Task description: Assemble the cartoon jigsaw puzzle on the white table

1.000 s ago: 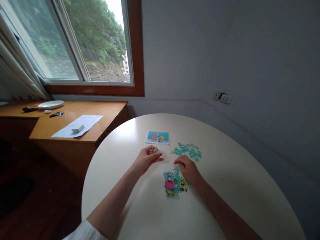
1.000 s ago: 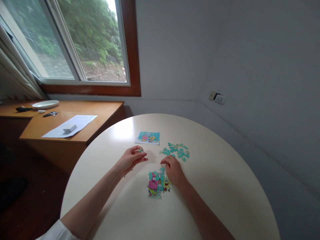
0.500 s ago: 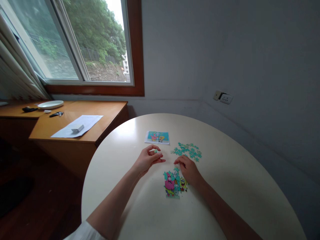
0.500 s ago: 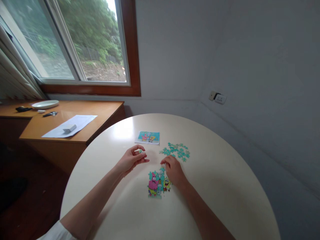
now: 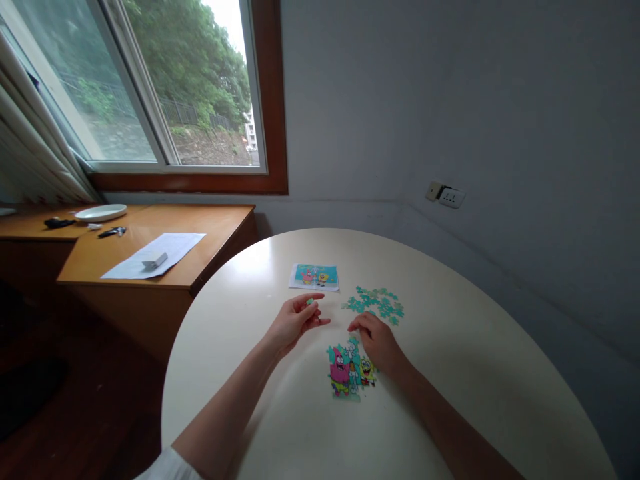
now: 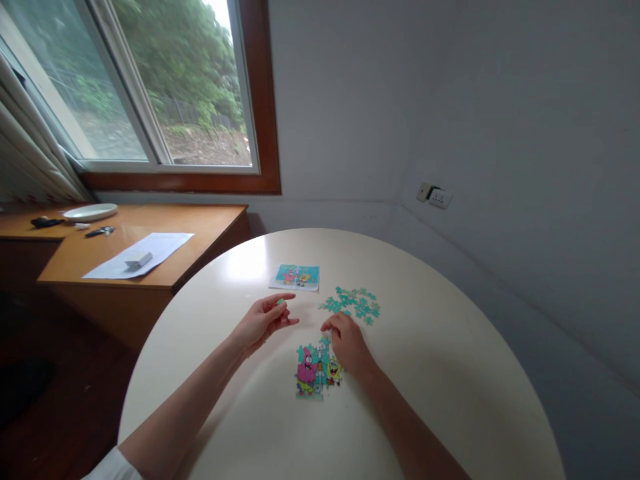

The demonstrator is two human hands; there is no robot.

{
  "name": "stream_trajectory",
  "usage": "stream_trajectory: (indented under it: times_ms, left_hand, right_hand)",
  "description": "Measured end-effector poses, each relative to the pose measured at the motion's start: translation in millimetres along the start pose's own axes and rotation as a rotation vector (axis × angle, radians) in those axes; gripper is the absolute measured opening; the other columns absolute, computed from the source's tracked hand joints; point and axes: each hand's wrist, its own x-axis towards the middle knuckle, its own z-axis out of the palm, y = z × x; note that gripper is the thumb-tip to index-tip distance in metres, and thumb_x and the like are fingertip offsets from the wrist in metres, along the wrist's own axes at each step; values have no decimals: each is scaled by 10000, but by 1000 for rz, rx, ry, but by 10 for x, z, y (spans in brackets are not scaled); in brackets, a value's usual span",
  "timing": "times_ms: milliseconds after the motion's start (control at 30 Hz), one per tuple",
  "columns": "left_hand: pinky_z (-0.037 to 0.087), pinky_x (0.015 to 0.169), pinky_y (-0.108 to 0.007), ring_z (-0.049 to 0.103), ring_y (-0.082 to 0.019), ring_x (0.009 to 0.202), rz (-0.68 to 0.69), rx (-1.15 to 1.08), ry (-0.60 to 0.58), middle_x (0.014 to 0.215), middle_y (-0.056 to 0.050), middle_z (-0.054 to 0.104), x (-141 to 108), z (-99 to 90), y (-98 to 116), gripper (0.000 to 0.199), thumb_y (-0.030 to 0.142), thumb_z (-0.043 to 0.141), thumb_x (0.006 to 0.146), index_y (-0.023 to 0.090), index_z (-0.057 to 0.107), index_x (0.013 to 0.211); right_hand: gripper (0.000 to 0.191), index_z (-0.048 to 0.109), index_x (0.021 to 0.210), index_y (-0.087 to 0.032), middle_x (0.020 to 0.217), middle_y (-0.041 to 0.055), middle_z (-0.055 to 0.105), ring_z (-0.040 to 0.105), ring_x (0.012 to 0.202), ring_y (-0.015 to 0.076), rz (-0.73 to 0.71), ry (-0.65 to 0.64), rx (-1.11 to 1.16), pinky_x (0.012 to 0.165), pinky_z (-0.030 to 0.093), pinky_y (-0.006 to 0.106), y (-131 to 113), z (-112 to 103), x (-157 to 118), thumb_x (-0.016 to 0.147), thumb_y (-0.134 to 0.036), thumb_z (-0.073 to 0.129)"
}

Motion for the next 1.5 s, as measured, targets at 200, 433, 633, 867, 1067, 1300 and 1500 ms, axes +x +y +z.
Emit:
stream_trajectory:
  times_ms: [200, 433, 633, 867, 1067, 1300, 1500]
  left_hand:
    - [497, 785, -356, 511, -58, 532, -13, -3, 13, 563, 25, 539, 8, -16, -12, 397, 289, 715, 643, 84, 622, 970]
    - [505, 753, -334, 538, -75, 535, -30, -7, 20, 566, 18, 556, 13, -19, -18, 402, 265, 705, 659, 75, 603, 998]
    - [504, 771, -327, 539, -69, 535, -37, -30, 49, 585, 11, 555, 29, -17, -18, 348, 148, 619, 737, 65, 571, 1071]
    - [506, 779, -343, 569, -87, 560, -61, -38, 59, 607, -2, 578, 21, -11, 0, 362, 115, 605, 741, 83, 541, 1095]
    - [505, 764, -346, 609, -105, 576, 10, 14, 38, 633, 0, 607, 33, -48, -35, 328, 245, 729, 634, 142, 533, 876]
    - [509, 759, -329, 635, -133, 626, -4, 36, 25, 668, -36, 639, 51, -76, -52, 406, 298, 766, 571, 123, 555, 871]
    - [505, 783, -342, 645, -149, 650, -16, 41, 36, 671, -44, 642, 35, -57, -42, 403, 271, 767, 576, 106, 592, 899]
  right_hand:
    - [305, 596, 647, -190, 735, 32, 582, 552, 756, 160, -13, 6, 1, 726, 422, 290, 1, 1, -2, 669, -16, 347]
    - [306, 598, 647, -187, 743, 37, 585, 556, 766, 162, -6, -6, -10, 730, 422, 287, 11, 5, 0, 662, -18, 343]
    - [305, 597, 645, -182, 741, 39, 585, 557, 762, 163, -10, -13, -5, 730, 424, 291, 13, -4, 3, 661, -14, 343]
    - [307, 594, 646, -191, 744, 35, 584, 553, 762, 161, -17, -7, -13, 727, 423, 292, 9, -2, -2, 665, -18, 342]
    - [305, 588, 637, -196, 733, 31, 581, 551, 757, 159, -28, 11, -15, 718, 426, 290, 9, 9, -3, 668, -22, 340]
    - [307, 590, 638, -191, 732, 34, 577, 552, 758, 158, -30, -7, -20, 721, 428, 290, 8, -4, 1, 668, -20, 337]
    - [305, 593, 636, -195, 730, 32, 578, 554, 757, 159, -35, -16, -13, 722, 430, 291, 3, -11, 5, 667, -21, 344]
